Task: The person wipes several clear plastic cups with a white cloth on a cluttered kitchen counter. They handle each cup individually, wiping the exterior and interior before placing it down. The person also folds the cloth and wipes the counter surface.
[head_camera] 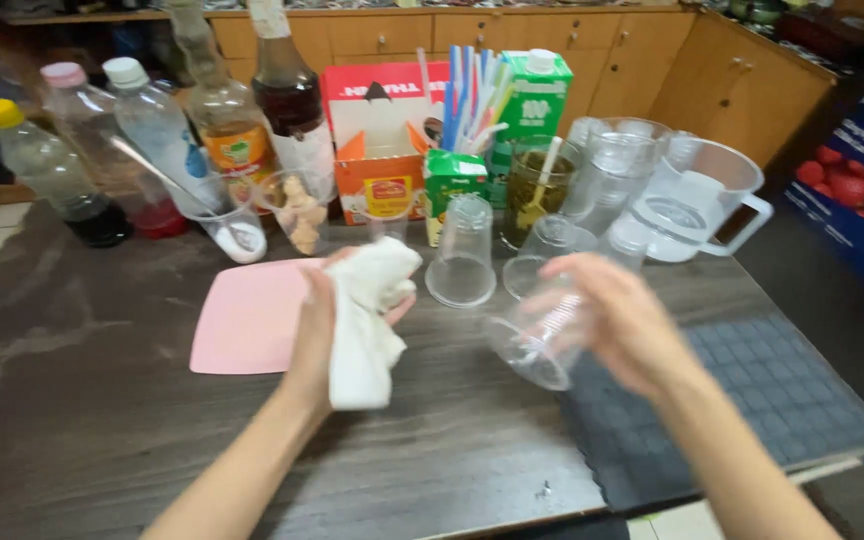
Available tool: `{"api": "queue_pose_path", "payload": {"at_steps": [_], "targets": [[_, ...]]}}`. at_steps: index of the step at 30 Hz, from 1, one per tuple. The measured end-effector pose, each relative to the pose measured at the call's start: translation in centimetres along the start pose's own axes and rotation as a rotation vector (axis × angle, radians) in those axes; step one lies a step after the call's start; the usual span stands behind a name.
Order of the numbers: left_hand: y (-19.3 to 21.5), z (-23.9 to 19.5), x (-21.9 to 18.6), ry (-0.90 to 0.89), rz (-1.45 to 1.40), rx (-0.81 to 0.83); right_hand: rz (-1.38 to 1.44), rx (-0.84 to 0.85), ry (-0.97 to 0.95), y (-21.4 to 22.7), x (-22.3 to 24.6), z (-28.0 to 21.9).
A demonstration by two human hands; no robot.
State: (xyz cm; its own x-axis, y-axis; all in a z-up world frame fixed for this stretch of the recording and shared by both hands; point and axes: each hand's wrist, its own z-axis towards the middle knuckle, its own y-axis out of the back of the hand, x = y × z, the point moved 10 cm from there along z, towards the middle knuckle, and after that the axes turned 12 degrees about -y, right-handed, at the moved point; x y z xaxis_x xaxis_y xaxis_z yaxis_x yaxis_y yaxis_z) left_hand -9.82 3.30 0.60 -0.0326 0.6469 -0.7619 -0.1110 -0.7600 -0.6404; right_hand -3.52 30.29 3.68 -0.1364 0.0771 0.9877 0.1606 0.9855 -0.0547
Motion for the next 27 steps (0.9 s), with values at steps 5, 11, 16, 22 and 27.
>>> {"api": "queue_pose_path", "payload": {"at_steps": [5, 11, 16, 22, 27], "targets": [[-5.9, -4.3, -4.4, -0.756, 0.755, 0.715, 0.079, 0.207, -0.329, -11.0, -4.3, 3.4], [-6.1, -7.0, -4.8, -1.612, 1.437, 0.626, -0.134, 0.138, -0.467, -13.2, -4.2, 2.2], [-6.6, -7.6, -3.7, -1.771, 1.662, 0.470, -0.214, 0.103, -0.513, -11.8, -8.4, 4.7], [-3.1, -2.1, -3.5, -1.033, 1.229, 0.470, -0.092, 0.087, -0.069, -11.6, -4.8, 4.3], [-1.7, -0.4, -1.6, -0.695, 0.914, 0.368, -0.018, 0.146, 0.124, -11.4, -4.1, 3.7]]}}
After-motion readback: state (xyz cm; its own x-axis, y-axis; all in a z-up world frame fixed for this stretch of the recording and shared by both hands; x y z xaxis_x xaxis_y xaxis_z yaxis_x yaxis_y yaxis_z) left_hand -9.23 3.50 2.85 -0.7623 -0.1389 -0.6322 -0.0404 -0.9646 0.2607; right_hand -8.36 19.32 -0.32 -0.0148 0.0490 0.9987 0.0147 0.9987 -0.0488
